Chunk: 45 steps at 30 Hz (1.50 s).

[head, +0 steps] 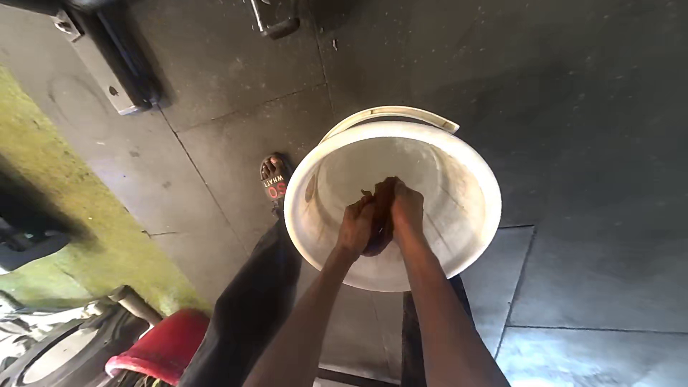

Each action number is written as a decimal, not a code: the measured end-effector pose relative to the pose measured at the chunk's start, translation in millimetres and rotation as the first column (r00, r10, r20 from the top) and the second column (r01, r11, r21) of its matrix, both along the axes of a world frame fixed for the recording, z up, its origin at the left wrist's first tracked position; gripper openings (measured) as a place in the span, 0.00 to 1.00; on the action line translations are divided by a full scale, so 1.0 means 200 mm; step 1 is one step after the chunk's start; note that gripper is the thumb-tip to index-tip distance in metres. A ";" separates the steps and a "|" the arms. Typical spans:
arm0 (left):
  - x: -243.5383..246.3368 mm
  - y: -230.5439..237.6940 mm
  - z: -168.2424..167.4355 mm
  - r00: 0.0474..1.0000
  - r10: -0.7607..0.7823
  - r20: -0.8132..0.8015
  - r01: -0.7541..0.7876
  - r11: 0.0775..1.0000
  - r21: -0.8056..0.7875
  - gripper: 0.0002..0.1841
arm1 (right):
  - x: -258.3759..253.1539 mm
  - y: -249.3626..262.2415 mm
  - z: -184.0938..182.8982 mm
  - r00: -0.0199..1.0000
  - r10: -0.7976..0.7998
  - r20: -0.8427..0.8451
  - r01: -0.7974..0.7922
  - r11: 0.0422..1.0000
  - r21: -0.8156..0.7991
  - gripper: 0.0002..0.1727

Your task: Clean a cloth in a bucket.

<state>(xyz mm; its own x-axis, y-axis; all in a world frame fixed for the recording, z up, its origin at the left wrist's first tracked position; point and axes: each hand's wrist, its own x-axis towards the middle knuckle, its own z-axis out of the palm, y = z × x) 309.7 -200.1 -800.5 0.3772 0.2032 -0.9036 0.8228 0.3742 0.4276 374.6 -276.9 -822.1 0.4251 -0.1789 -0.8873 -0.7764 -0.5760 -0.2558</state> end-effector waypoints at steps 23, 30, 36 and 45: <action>-0.04 -0.03 -0.09 0.862 0.452 -0.231 -0.476 0.877 -0.063 0.30 | -0.15 -0.08 -0.06 0.992 -0.063 -0.110 0.054 0.995 -0.083 0.36; -0.04 -0.07 0.06 0.813 0.579 -0.065 -0.530 0.688 -0.496 0.23 | -0.27 -0.07 0.71 0.786 0.588 0.190 -0.584 0.807 -0.082 0.32; 0.04 -0.11 -0.11 0.907 0.406 -0.114 -0.410 0.912 -0.007 0.19 | -0.37 -0.06 0.60 0.697 0.556 0.452 -0.550 0.820 -0.160 0.21; 0.01 -0.03 -0.10 0.998 -0.012 0.065 -0.006 0.961 0.277 0.15 | -0.02 -0.02 0.05 0.984 0.181 0.008 -0.180 0.982 -0.060 0.27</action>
